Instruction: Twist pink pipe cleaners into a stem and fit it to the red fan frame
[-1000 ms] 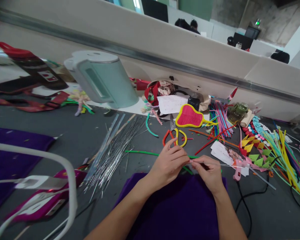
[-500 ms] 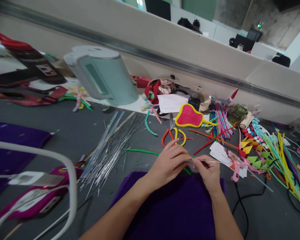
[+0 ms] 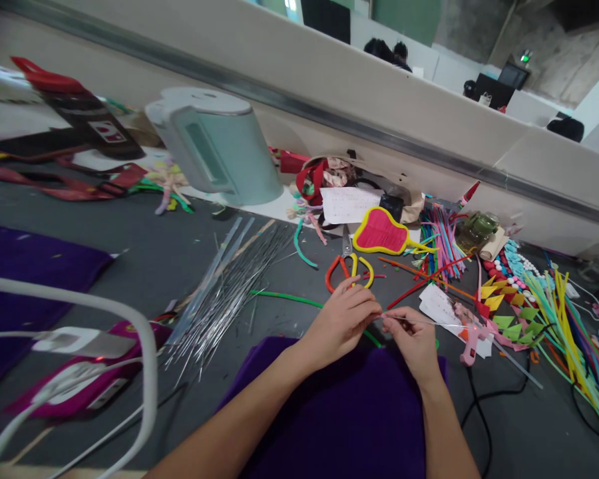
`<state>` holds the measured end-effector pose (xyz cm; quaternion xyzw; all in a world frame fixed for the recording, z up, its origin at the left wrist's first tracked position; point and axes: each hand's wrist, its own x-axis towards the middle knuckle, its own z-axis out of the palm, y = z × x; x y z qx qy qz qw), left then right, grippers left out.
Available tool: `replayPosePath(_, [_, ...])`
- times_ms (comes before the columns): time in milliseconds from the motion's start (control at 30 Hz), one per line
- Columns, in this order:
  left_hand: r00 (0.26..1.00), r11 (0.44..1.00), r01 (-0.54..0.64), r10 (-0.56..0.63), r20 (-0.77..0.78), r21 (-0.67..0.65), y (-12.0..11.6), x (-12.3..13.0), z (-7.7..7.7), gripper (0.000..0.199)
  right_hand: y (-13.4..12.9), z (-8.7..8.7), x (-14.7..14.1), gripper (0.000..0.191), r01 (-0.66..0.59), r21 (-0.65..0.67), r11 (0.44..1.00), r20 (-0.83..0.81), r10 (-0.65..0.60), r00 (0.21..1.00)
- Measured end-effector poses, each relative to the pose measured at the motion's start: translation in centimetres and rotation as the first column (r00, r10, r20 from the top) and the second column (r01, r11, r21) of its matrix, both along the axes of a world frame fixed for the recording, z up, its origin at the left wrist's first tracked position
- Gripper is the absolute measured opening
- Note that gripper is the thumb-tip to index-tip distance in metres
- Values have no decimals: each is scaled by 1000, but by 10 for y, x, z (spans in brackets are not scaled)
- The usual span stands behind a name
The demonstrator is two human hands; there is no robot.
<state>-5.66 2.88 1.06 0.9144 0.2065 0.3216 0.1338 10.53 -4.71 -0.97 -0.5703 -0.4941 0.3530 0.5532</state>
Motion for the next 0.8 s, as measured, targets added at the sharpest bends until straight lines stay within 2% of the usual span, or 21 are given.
replayPosePath(133, [997,990,45,-37,65,-137,-1,1,2,17,0,-1,1,8,-6,55,998,40,3,999])
replayPosePath(233, [992,960,89,-61,114,-264,0,0,2,18,-2,0,1,8,-18,88,996,83,10,996])
replayPosePath(300, [985,913,141,-90,148,-382,2,0,1,20,-3,2,0,8,-31,111,993,119,17,993])
replayPosePath(400, [977,799,199,-120,175,-567,4,0,-1,19,-4,3,-2,8,-31,107,994,135,17,991])
replayPosePath(467, [977,747,197,-96,190,-634,6,-1,-2,11,-4,1,-2,9,9,71,997,95,-15,995])
replayPosePath(500, [976,739,191,-75,203,-646,6,-1,-1,7,-3,0,-1,10,37,48,998,63,-40,997])
replayPosePath(567, [975,763,162,-26,220,-626,8,-2,-1,14,-2,-3,1,13,84,5,996,-5,-84,996])
replayPosePath(633, [978,830,102,16,207,-548,8,-3,0,19,0,-6,3,16,108,-20,994,-58,-109,992])
replayPosePath(733, [988,936,22,34,153,-352,7,-3,0,15,1,-8,4,20,118,-35,992,-93,-121,988])
replayPosePath(800, [993,973,7,21,115,-231,6,-2,0,11,1,-8,3,21,117,-36,992,-102,-120,988])
